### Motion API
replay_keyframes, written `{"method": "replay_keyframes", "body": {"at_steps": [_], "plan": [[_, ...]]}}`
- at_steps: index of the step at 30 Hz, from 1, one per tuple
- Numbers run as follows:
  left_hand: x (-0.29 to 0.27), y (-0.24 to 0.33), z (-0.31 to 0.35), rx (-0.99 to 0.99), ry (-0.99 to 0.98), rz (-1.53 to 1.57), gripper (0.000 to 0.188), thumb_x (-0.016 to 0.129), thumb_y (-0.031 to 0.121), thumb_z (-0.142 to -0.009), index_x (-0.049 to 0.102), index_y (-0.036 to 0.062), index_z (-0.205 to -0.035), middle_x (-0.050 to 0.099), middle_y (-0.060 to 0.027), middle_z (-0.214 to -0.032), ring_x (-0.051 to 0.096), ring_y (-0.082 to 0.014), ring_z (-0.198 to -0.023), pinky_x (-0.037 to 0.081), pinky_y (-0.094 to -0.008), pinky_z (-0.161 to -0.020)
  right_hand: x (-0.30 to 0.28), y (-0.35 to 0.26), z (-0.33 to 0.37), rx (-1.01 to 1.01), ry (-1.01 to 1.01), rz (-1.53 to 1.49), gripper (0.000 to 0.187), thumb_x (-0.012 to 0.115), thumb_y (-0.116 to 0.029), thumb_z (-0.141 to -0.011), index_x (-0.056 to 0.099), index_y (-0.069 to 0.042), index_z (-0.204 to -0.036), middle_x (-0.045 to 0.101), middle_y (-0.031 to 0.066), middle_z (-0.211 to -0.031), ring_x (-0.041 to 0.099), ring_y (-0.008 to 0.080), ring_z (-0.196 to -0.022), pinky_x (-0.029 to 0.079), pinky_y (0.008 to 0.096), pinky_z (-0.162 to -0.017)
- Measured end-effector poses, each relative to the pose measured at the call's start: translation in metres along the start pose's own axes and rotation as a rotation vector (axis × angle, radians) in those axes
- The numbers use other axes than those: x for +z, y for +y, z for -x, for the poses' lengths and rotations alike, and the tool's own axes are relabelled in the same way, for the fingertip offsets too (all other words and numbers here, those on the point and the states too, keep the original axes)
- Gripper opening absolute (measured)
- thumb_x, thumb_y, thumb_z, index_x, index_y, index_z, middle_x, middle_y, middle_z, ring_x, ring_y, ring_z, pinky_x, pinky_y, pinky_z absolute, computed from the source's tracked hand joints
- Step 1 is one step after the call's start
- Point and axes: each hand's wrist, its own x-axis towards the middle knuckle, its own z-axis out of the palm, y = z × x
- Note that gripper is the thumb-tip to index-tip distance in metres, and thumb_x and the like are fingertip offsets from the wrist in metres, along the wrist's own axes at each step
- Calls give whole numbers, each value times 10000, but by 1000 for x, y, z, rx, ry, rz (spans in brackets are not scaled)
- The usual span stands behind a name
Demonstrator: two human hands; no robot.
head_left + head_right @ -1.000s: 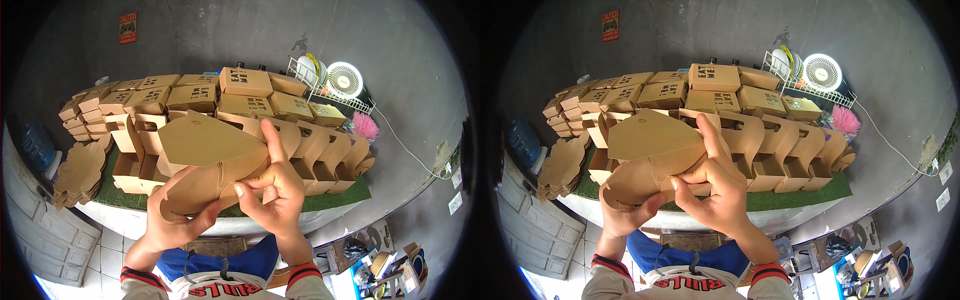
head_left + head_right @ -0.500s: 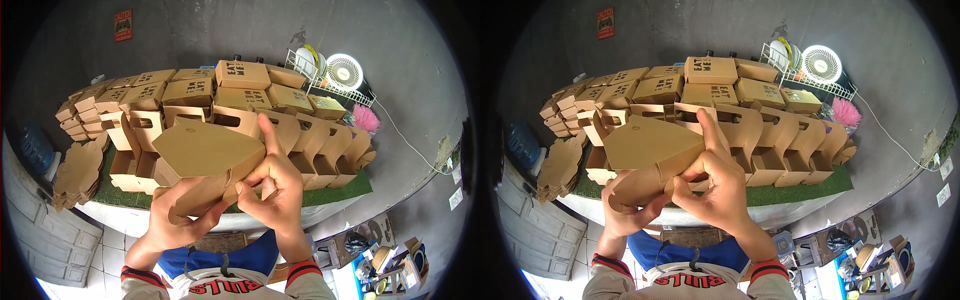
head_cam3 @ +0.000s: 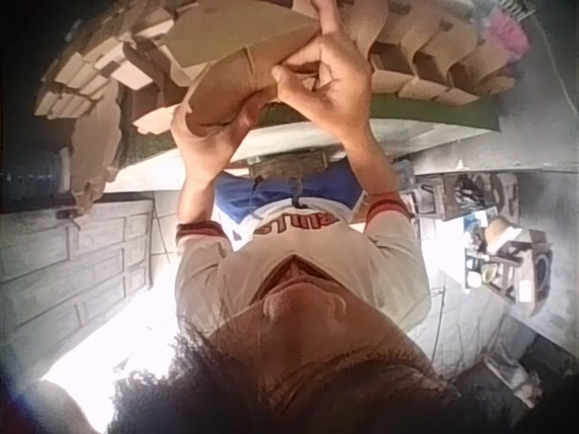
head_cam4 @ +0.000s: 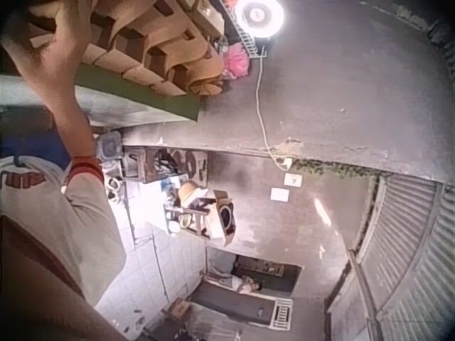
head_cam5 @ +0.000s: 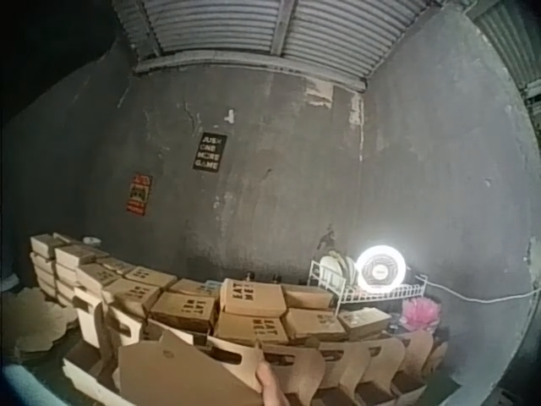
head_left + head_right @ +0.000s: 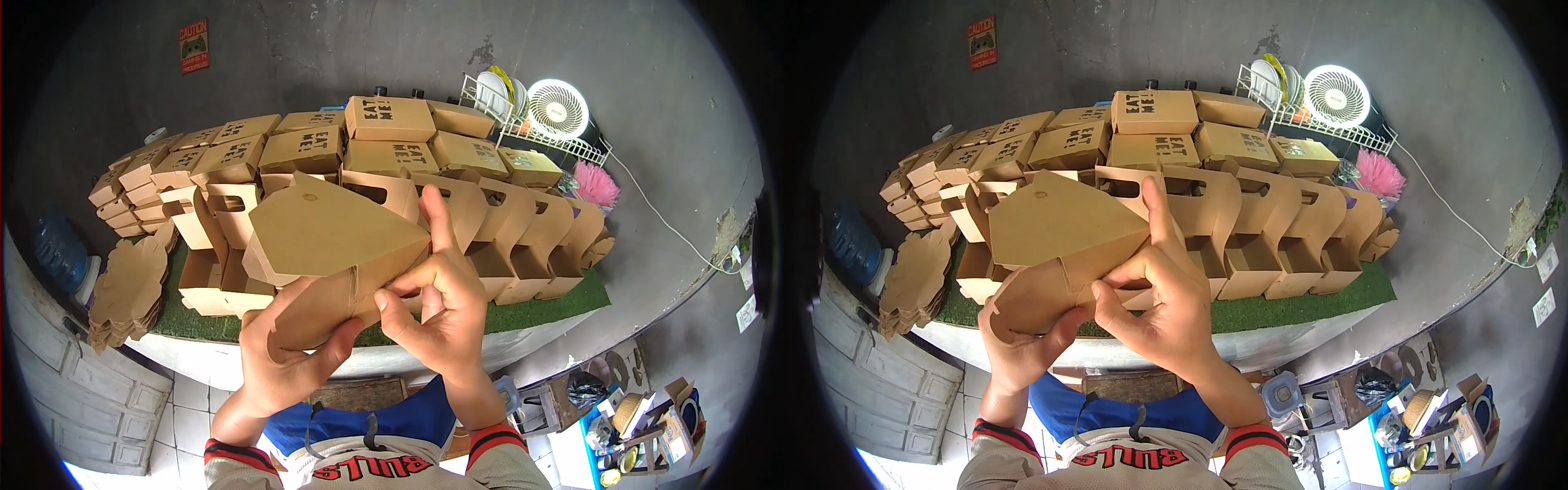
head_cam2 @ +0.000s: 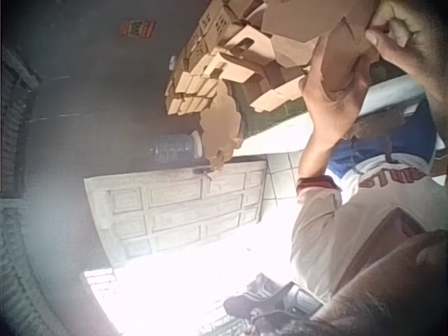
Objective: The person is folding and assembling flat cardboard food boxes and stacking them on a counter.
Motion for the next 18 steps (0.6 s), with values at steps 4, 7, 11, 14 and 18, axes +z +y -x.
{"method": "replay_keyframes", "body": {"at_steps": [4, 7, 11, 14, 18], "plan": [[-1, 2, 1, -118, 64, 216, 464, 765, -11, -782, 578, -76, -1202, 705, -106, -1033, 664, -141, -926, 537, -267, -818, -2, -2, 5, -31, -35, 60, 216, 806, -59, -744, 651, 17, -875, 298, 396, -1486, 339, 416, -1416, 378, 443, -1063], [-5, 4, 1, -195, 93, 215, 508, 797, 39, -756, 574, -80, -1197, 691, -114, -1055, 655, -158, -937, 534, -286, -827, 0, -4, 11, -132, -53, 183, 336, 847, -146, -746, 675, 8, -991, 300, 385, -1492, 327, 437, -1422, 342, 472, -1108], [-8, 7, 1, -253, 174, 195, 612, 837, 87, -689, 563, -80, -1209, 676, -124, -1082, 651, -185, -976, 528, -318, -862, -2, -7, 19, -243, -79, 371, 517, 875, -291, -676, 714, -150, -1146, 420, 278, -1469, 447, 484, -1315, 447, 522, -1022], [-9, 10, 1, -295, 181, 206, 638, 831, 86, -674, 551, -83, -1222, 666, -135, -1109, 649, -199, -1002, 522, -328, -884, -6, -4, 17, -332, -120, 451, 541, 852, -348, -669, 712, -285, -1187, 449, 217, -1466, 456, 488, -1294, 480, 531, -995], [-11, 12, 2, -373, 128, 222, 708, 833, 109, -658, 520, -76, -1265, 649, -142, -1154, 638, -211, -1043, 513, -337, -912, -12, 6, 8, -474, -114, 487, 522, 835, -387, -673, 722, -268, -1168, 476, 196, -1449, 495, 462, -1251, 511, 514, -965]]}}
